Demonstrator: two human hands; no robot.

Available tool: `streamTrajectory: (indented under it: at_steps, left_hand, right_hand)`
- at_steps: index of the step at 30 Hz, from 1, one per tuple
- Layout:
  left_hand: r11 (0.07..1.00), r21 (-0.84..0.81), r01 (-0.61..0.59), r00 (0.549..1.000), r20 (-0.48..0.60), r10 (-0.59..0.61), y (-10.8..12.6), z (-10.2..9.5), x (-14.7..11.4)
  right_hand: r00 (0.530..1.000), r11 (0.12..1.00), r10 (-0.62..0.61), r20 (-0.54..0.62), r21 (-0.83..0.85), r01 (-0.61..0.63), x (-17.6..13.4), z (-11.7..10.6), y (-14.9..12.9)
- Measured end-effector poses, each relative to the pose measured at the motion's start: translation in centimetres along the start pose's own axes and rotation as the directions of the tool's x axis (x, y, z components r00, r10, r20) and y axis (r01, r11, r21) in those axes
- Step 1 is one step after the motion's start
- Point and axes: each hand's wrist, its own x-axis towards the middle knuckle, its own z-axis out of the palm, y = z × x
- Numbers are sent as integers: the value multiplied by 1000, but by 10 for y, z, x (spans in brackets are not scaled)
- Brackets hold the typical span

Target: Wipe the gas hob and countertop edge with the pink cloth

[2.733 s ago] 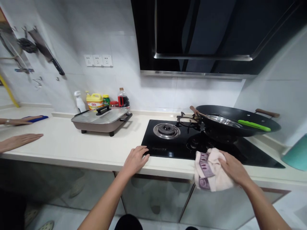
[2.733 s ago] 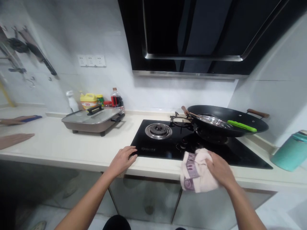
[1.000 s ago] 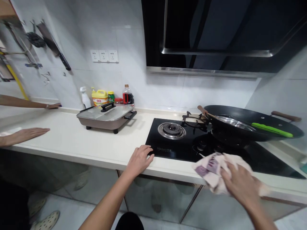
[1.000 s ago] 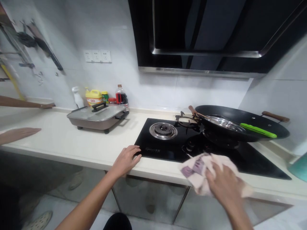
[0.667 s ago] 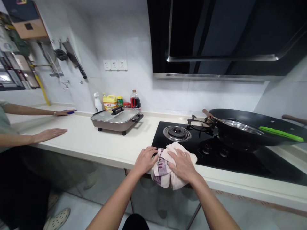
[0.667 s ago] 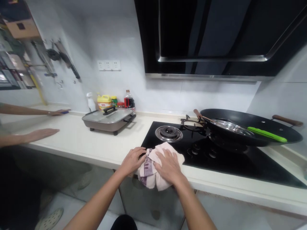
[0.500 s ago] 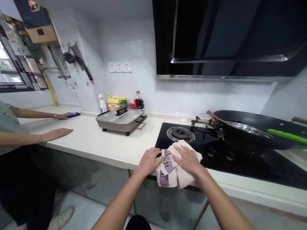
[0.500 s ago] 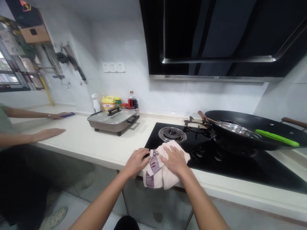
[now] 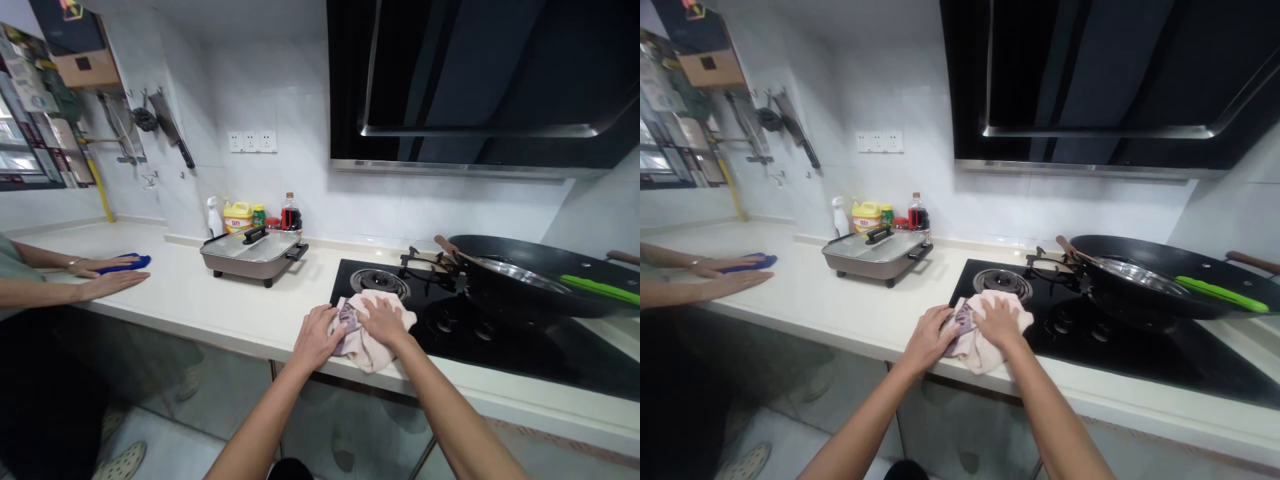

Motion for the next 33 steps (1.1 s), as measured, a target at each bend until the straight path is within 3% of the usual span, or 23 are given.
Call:
streamTrajectory:
  at_steps: [5, 8, 11, 17, 20, 25, 30, 33]
  left_hand:
    - [998, -27, 56, 998, -23, -56, -5, 1, 1]
    - [990, -67, 126, 992, 11, -125, -8, 0, 3]
    - [983, -85, 165, 985, 63, -160, -6, -4, 5]
    - [982, -15, 189, 974, 133, -185, 6, -9, 6]
    - [981, 3, 194, 969, 154, -193, 10, -9, 6]
    - [984, 8, 178, 969, 171, -177, 8, -8, 7]
    - [987, -16, 161, 974, 165, -156, 4, -7, 7]
    - [982, -44, 184, 974, 141, -177, 1, -7, 8]
  right_hand:
    - [964, 965, -264, 26, 16, 263, -24, 19, -48]
    - [942, 942, -334, 31, 26, 334, -28, 21, -50]
    - [960, 960, -278, 13, 16, 278, -24, 14, -24]
    - [999, 1000, 8, -44, -24, -9, -22, -8, 60]
    - [991, 992, 118, -66, -46, -121, -30, -14, 77]
    - [983, 984, 157, -91, -74, -164, -46, -1, 41]
    - [990, 996, -92, -103, -16, 91, -65, 18, -14]
    - [974, 981, -182, -132, 38, 189, -76, 23, -24]
